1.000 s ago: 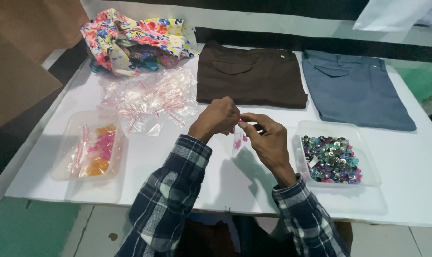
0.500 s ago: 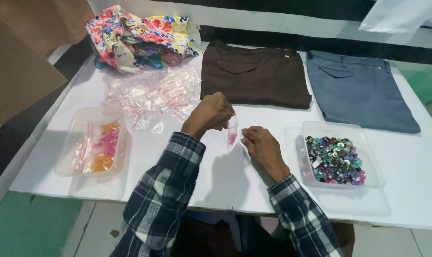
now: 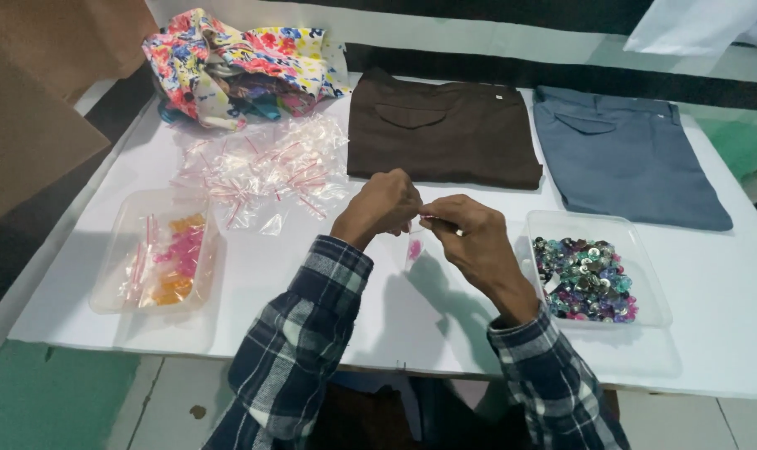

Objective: The person is picking up small pink beads and packaging them into plastic bags and containers on a white table.

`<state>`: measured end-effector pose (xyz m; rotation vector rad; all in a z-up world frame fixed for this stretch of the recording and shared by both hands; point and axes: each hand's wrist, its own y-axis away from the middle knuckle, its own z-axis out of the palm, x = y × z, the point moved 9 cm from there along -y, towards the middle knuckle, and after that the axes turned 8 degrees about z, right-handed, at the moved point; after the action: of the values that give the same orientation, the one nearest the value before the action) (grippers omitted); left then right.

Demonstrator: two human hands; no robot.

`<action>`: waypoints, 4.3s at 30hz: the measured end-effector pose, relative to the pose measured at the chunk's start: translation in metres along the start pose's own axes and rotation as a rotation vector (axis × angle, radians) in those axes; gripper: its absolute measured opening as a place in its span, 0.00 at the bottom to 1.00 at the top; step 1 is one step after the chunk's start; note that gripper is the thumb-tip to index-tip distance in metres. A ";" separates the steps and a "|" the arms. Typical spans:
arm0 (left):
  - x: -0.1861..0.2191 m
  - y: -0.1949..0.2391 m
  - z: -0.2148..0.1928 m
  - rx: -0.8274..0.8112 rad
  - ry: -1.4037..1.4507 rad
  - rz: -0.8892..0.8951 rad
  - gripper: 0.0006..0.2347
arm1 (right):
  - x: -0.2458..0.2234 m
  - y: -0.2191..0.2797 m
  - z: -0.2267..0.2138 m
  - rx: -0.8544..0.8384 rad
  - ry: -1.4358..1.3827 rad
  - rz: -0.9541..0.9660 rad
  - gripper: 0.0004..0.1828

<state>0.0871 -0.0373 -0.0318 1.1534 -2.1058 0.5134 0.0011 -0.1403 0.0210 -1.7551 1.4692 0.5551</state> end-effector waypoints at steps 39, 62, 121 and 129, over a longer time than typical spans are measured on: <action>0.029 0.044 -0.013 0.011 0.267 0.140 0.28 | 0.085 0.004 0.016 0.085 -0.617 0.271 0.11; 0.008 0.043 -0.014 0.279 0.216 0.247 0.05 | 0.080 0.019 0.039 -0.004 -0.430 0.280 0.14; 0.008 0.142 -0.020 0.856 -0.545 0.485 0.04 | -0.031 0.070 0.117 0.063 0.153 -0.510 0.13; 0.053 0.062 0.055 0.688 -0.017 0.638 0.06 | 0.024 0.110 0.013 0.130 0.257 -0.358 0.12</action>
<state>-0.0063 -0.0691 -0.0337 0.7733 -2.3656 1.6183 -0.0973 -0.1495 -0.0354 -1.9781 1.2791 0.0496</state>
